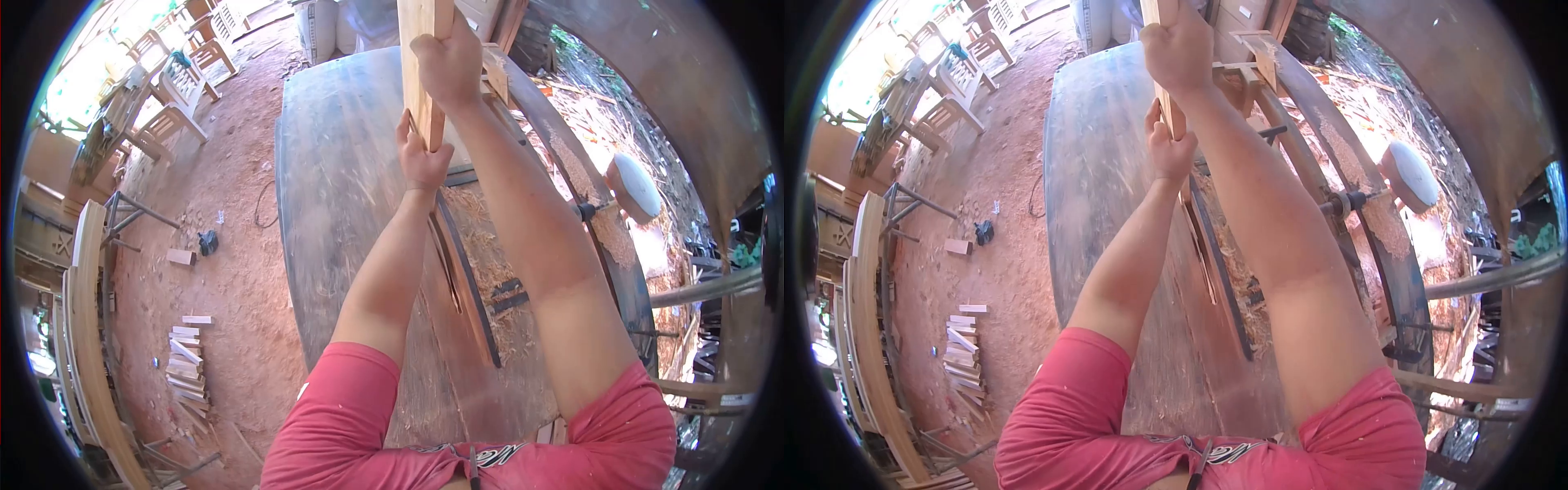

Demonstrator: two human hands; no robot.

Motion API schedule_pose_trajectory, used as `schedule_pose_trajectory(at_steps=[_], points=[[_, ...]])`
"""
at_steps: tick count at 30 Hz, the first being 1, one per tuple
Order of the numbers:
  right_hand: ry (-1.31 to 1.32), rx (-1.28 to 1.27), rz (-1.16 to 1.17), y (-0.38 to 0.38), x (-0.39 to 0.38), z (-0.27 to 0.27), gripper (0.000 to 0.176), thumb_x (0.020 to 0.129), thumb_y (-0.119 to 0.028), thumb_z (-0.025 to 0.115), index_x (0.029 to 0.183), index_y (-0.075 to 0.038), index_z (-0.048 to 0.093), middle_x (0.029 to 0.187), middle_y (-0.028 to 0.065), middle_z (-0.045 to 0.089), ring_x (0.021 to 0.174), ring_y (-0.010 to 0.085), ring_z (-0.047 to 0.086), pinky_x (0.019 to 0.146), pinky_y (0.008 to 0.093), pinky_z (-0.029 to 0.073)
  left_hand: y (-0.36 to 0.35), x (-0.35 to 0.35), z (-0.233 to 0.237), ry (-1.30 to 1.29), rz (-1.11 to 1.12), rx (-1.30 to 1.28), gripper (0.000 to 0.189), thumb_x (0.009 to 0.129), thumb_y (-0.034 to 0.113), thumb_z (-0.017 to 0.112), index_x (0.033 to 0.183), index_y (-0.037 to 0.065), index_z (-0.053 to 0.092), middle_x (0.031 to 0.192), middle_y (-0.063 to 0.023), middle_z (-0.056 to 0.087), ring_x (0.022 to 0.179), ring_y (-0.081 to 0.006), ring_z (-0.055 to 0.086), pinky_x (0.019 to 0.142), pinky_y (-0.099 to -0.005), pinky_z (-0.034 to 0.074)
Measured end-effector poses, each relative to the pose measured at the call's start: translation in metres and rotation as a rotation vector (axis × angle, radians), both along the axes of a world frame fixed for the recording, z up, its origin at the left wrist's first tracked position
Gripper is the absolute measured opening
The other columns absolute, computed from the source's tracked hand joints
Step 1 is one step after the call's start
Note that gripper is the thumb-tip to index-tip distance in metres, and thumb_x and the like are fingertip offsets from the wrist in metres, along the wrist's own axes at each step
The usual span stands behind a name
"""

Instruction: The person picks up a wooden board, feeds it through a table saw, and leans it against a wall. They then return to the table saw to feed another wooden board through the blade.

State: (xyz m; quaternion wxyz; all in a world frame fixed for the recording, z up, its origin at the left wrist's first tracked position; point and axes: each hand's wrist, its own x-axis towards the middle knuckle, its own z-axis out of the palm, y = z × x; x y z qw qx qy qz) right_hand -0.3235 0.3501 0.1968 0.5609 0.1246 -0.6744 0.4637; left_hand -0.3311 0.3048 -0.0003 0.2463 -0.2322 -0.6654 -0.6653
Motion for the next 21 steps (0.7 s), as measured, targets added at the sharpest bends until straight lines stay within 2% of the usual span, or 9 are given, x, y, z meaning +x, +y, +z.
schedule_pose_trajectory(at_steps=[5, 6, 8, 10, 11, 13, 18, 20, 21], points=[[-0.053, -0.027, 0.01, 0.008, -0.049, -0.002, 0.057, 0.075, 0.004, 0.047, 0.132, 0.003, 0.054, 0.11, 0.0227, 0.066, 0.105, 0.0345, 0.066, 0.093, 0.0376, 0.051, 0.004, -0.049, -0.002, 0.055, 0.044, -0.118, 0.054, 0.067, 0.014, 0.068, 0.112, -0.015, 0.06, 0.139, -0.0304, 0.049, 0.128, -0.0447, 0.05, 0.107, -0.0422, 0.042], [0.069, 0.091, -0.032, 0.01, -0.06, 0.001, 0.056, 0.076, 0.004, 0.047, 0.131, 0.002, 0.055, 0.11, 0.0226, 0.066, 0.105, 0.0344, 0.066, 0.091, 0.038, 0.051, 0.001, -0.061, 0.002, 0.059, 0.049, -0.113, 0.054, 0.067, 0.014, 0.068, 0.112, -0.015, 0.06, 0.139, -0.0304, 0.049, 0.128, -0.0447, 0.05, 0.107, -0.0422, 0.042], [0.19, 0.21, -0.061, 0.003, -0.068, 0.004, 0.055, 0.076, 0.003, 0.047, 0.131, 0.002, 0.055, 0.111, 0.0226, 0.066, 0.104, 0.0342, 0.066, 0.09, 0.0385, 0.052, -0.018, -0.075, 0.016, -0.01, -0.143, -0.378, 0.053, 0.069, 0.016, 0.069, 0.114, -0.011, 0.062, 0.13, -0.0325, 0.055, 0.121, -0.0453, 0.055, 0.105, -0.04, 0.045], [-0.101, -0.012, -0.083, -0.016, -0.067, 0.007, 0.05, 0.077, -0.001, 0.048, 0.126, 0.002, 0.057, 0.107, 0.0223, 0.067, 0.101, 0.0338, 0.068, 0.087, 0.0388, 0.053, -0.05, -0.069, 0.023, -0.047, -0.172, -0.409, 0.053, 0.07, 0.016, 0.069, 0.117, -0.009, 0.062, 0.124, -0.0322, 0.058, 0.115, -0.0443, 0.059, 0.101, -0.0397, 0.047], [-0.093, -0.008, -0.062, -0.026, -0.064, 0.011, 0.05, 0.077, -0.001, 0.048, 0.126, 0.002, 0.057, 0.107, 0.0223, 0.067, 0.101, 0.0338, 0.068, 0.087, 0.0388, 0.053, -0.064, -0.067, 0.031, -0.072, -0.209, -0.439, 0.054, 0.072, 0.016, 0.069, 0.119, -0.007, 0.061, 0.117, -0.0318, 0.062, 0.11, -0.0433, 0.062, 0.098, -0.0394, 0.05], [-0.318, 0.057, -0.072, -0.057, -0.049, 0.015, 0.048, 0.075, -0.009, 0.06, 0.122, -0.003, 0.057, 0.098, 0.019, 0.069, 0.09, 0.0344, 0.068, 0.083, 0.0405, 0.053, -0.106, -0.035, 0.046, -0.204, -0.227, -0.434, 0.055, 0.072, 0.016, 0.07, 0.122, -0.006, 0.06, 0.114, -0.0303, 0.064, 0.106, -0.0419, 0.064, 0.094, -0.0403, 0.051], [-0.341, 0.028, 0.017, -0.152, 0.036, 0.023, 0.05, 0.073, -0.006, 0.06, 0.123, -0.002, 0.056, 0.099, 0.0204, 0.066, 0.095, 0.0388, 0.065, 0.085, 0.0434, 0.051, -0.204, 0.081, 0.056, -0.395, -0.16, -0.398, 0.059, 0.074, 0.015, 0.071, 0.128, -0.004, 0.056, 0.106, -0.025, 0.067, 0.1, -0.0383, 0.067, 0.086, -0.0417, 0.053], [-0.381, 0.031, 0.055, -0.183, 0.081, 0.023, 0.056, 0.074, -0.004, 0.056, 0.13, -0.006, 0.053, 0.102, 0.0225, 0.066, 0.097, 0.0431, 0.064, 0.084, 0.046, 0.05, -0.228, 0.145, 0.061, -0.385, -0.042, -0.325, 0.036, 0.072, 0.013, 0.068, 0.104, -0.005, 0.064, 0.092, -0.0225, 0.067, 0.09, -0.0321, 0.068, 0.078, -0.0431, 0.052], [-0.399, 0.048, 0.038, -0.197, 0.108, 0.025, 0.061, 0.076, -0.002, 0.052, 0.137, -0.009, 0.049, 0.104, 0.0248, 0.066, 0.098, 0.048, 0.063, 0.082, 0.0493, 0.05, -0.237, 0.177, 0.063, -0.353, 0.006, -0.331, 0.033, 0.073, 0.013, 0.069, 0.1, -0.004, 0.065, 0.09, -0.0226, 0.068, 0.091, -0.0343, 0.067, 0.08, -0.0437, 0.052]])
